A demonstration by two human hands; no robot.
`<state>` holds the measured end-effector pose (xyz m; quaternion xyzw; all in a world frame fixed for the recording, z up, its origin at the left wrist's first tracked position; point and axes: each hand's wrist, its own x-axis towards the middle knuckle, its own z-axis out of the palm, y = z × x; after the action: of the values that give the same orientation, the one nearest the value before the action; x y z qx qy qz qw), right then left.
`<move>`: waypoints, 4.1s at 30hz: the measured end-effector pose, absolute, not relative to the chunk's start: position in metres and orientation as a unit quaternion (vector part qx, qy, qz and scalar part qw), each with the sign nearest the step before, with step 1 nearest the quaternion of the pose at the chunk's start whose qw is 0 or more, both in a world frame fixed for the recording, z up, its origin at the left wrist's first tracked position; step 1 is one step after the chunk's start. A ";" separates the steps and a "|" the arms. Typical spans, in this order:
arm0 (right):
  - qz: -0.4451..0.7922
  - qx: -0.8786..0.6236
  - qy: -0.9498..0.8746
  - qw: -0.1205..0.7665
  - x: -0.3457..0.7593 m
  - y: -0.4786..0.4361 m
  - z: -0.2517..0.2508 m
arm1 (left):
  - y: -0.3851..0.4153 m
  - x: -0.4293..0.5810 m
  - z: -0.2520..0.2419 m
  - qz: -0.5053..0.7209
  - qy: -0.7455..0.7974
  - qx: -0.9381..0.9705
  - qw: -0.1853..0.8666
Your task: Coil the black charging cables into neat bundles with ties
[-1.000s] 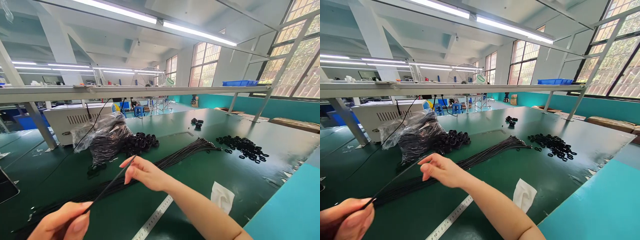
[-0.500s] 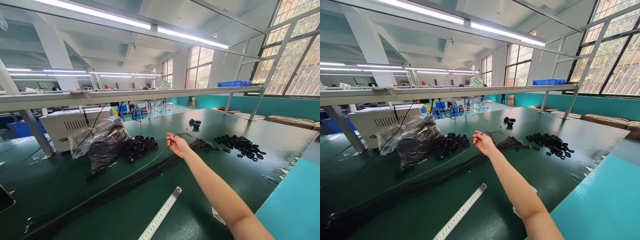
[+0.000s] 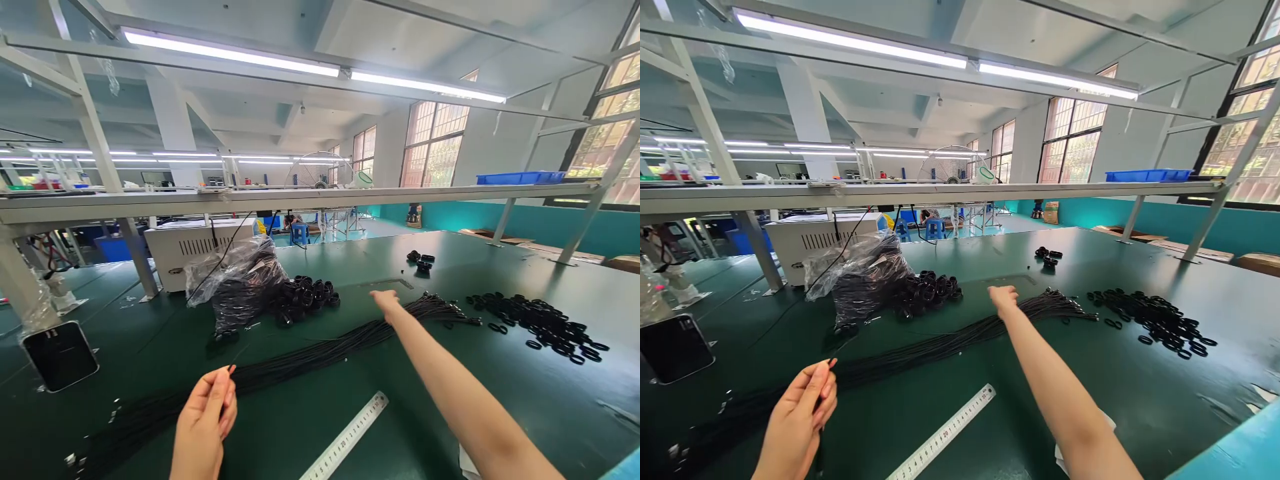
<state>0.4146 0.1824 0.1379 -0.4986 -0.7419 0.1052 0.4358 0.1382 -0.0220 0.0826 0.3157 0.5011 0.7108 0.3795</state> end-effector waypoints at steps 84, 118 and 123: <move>0.619 -0.135 -0.763 0.126 0.306 0.017 0.133 | -0.063 0.167 0.084 0.400 0.273 0.349 0.802; 0.165 -0.168 -0.972 -0.017 0.315 -0.006 0.133 | -0.054 0.125 0.098 0.733 0.237 0.310 0.557; 0.066 -0.139 -0.987 -0.038 0.318 -0.014 0.135 | -0.053 0.137 0.094 0.726 0.247 0.297 0.569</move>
<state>0.3178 -0.0140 0.1353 -0.1393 -0.9873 0.0659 -0.0377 0.1366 -0.0531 0.0942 0.2968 0.2471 0.7257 0.5694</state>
